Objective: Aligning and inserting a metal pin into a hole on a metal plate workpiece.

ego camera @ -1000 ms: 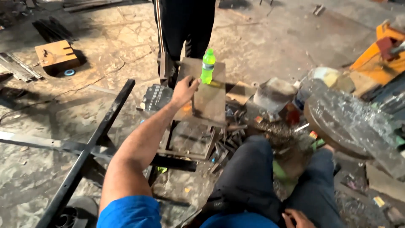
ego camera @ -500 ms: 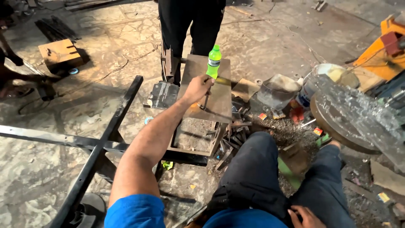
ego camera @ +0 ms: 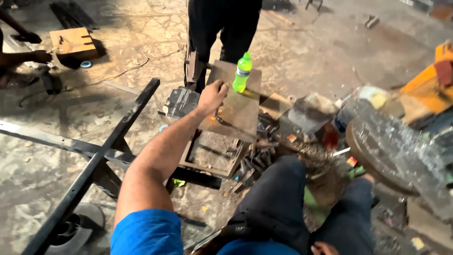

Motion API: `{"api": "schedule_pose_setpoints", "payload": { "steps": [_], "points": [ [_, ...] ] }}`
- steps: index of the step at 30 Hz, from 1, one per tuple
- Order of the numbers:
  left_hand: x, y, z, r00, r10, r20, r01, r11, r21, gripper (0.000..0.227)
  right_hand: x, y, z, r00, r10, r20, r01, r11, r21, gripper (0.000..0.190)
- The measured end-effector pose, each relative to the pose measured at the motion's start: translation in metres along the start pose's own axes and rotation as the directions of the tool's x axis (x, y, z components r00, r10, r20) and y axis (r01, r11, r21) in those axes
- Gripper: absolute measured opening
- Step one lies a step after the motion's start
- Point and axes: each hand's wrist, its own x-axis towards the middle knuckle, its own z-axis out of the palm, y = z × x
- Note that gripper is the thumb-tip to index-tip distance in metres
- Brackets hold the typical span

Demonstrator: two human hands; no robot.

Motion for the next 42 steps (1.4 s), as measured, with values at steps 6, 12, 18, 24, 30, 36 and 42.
{"api": "schedule_pose_setpoints", "payload": {
  "steps": [6, 12, 18, 24, 30, 36, 42],
  "points": [
    [0.0, 0.012, -0.003, 0.995, -0.009, 0.096, 0.015, 0.998, -0.067, 0.051, -0.009, -0.131, -0.049, 0.999, 0.047, -0.023, -0.048, 0.998, -0.044, 0.025],
    [0.002, 0.01, 0.003, 0.993, 0.011, 0.116, -0.001, 0.996, -0.091, 0.056, 0.0, -0.158, -0.064, 0.995, 0.096, 0.007, -0.096, 0.994, -0.06, 0.023],
    [0.003, 0.004, 0.012, 0.985, -0.017, 0.17, 0.039, 0.991, -0.129, 0.055, -0.009, -0.113, -0.042, 0.999, 0.038, -0.005, -0.038, 0.996, -0.08, 0.025],
    [0.009, -0.006, 0.015, 0.994, 0.017, 0.109, 0.019, 0.946, -0.322, 0.044, 0.104, -0.051, -0.103, 0.98, -0.194, -0.042, 0.189, 0.977, -0.104, 0.026],
    [0.018, -0.027, 0.014, 0.997, 0.079, -0.008, -0.08, 0.995, -0.064, 0.043, 0.039, -0.095, -0.078, 0.988, -0.155, -0.016, 0.154, 0.986, -0.065, 0.027],
    [-0.001, 0.003, -0.001, 0.997, 0.067, 0.045, -0.068, 0.997, 0.03, 0.049, -0.001, -0.26, -0.134, 0.972, 0.095, 0.216, -0.079, 0.994, -0.079, 0.032],
    [0.016, -0.02, 0.009, 0.991, 0.129, 0.034, -0.133, 0.974, 0.182, 0.05, 0.012, -0.306, -0.149, 0.952, 0.217, 0.217, -0.165, 0.958, -0.234, 0.031]
  ]
}}
